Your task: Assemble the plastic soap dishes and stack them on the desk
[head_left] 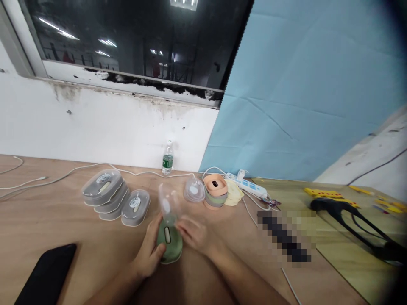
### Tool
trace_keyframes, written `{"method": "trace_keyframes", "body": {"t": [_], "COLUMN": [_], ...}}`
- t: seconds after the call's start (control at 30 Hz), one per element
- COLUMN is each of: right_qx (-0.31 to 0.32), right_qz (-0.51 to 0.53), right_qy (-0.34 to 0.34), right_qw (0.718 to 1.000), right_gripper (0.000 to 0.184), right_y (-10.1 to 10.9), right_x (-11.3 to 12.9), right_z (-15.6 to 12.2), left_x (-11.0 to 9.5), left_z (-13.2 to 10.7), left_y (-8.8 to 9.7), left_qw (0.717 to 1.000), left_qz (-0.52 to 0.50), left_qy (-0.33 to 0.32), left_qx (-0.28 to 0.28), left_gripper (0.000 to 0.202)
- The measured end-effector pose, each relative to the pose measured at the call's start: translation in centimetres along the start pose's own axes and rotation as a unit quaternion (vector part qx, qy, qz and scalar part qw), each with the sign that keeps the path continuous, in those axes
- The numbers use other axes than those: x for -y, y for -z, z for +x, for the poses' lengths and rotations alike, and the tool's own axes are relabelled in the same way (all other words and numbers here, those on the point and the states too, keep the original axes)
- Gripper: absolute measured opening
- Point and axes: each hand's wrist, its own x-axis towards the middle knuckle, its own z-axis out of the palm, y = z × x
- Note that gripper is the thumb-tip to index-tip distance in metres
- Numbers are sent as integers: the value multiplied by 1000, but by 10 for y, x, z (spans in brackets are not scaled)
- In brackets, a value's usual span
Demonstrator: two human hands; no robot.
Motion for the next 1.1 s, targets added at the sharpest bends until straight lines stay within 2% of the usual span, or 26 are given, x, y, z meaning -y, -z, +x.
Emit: {"method": "trace_keyframes", "body": {"t": [0.1, 0.27, 0.47, 0.63, 0.73, 0.83, 0.9, 1.0, 1.1], "right_qx": [-11, -24, -26, -98, -111, -33, 45, 116, 99], "right_qz": [-49, -110, -143, -112, -58, 14, 67, 127, 177], "right_qy": [-87, -185, -247, -255, -220, -189, -175, -175, -233], "right_qw": [995, 976, 958, 955, 967, 981, 981, 969, 951], "right_gripper": [17, 22, 21, 21, 20, 17, 17, 19, 23], "right_y": [12, 17, 10, 8, 3, -6, -11, -17, -20], "right_x": [-26, -68, -87, -77, -60, -40, -27, -14, -9], "right_z": [5, 7, 0, -1, -7, -18, -25, -30, -31], "left_x": [-5, -15, -15, -14, -14, -12, -11, -10, -11], "left_z": [6, 11, 12, 12, 12, 11, 9, 7, 8], "left_y": [4, 2, 0, -1, -1, -2, -3, -6, -7], "left_qw": [992, 971, 951, 947, 944, 936, 934, 942, 959], "left_qz": [122, 229, 301, 308, 312, 325, 332, 319, 277], "left_qy": [-15, -9, 7, 26, 25, 17, 11, -4, -5], "left_qx": [33, 68, 74, 83, 104, 133, 134, 108, 58], "left_gripper": [58, 43, 43, 47, 63, 96, 104, 91, 76]}}
